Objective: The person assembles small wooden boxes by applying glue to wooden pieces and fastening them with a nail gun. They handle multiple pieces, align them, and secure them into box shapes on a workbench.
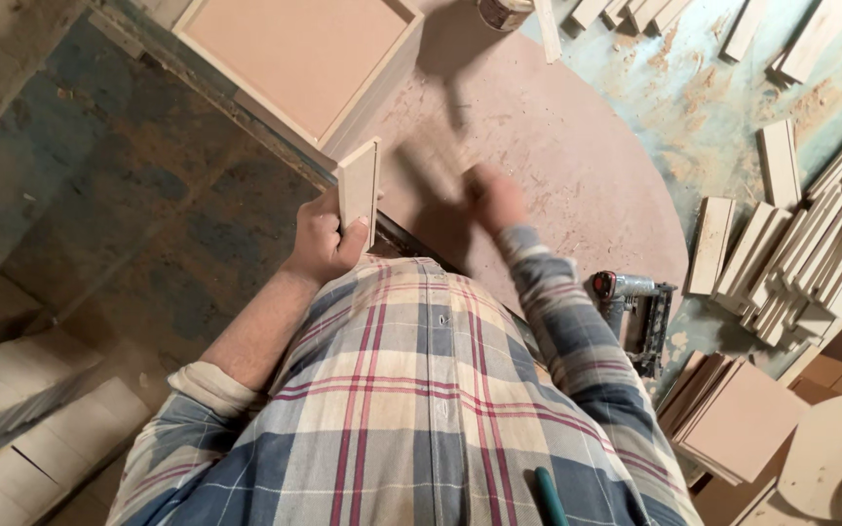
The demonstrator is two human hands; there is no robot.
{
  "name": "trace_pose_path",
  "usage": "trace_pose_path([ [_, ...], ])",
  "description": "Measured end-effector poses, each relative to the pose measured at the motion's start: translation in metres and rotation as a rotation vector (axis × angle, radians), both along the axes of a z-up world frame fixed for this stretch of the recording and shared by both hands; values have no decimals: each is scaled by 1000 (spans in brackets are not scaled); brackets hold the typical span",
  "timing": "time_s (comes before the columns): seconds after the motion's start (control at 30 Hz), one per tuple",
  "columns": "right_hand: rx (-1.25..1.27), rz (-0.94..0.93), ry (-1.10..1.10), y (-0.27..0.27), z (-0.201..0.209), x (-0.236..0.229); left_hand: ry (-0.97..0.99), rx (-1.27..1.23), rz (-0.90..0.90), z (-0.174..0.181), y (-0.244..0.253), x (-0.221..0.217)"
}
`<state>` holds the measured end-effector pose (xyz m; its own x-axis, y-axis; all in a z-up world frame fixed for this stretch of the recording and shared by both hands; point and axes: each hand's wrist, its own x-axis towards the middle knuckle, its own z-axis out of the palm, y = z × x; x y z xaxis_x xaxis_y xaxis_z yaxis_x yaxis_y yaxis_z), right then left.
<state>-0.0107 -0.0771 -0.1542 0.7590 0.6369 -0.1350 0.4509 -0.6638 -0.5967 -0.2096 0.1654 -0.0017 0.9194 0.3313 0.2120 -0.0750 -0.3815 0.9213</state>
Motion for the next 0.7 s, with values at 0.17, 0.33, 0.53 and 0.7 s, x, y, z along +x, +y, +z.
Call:
trace_pose_path([
  [0.17,-126,-363,-259,11,-14,61,-10,-93,-59,-1,3,-4],
  [0.33,-162,593,-186,56,-11,-3,-31,-91,-78,-5,6,0],
  [0.53,115,410,141,-11,7,-35,17,-12,-94,-7,6,14],
  [0.7,877,-527,884,-107,5,-20,-60,-63,-182,-9,-10,30],
])
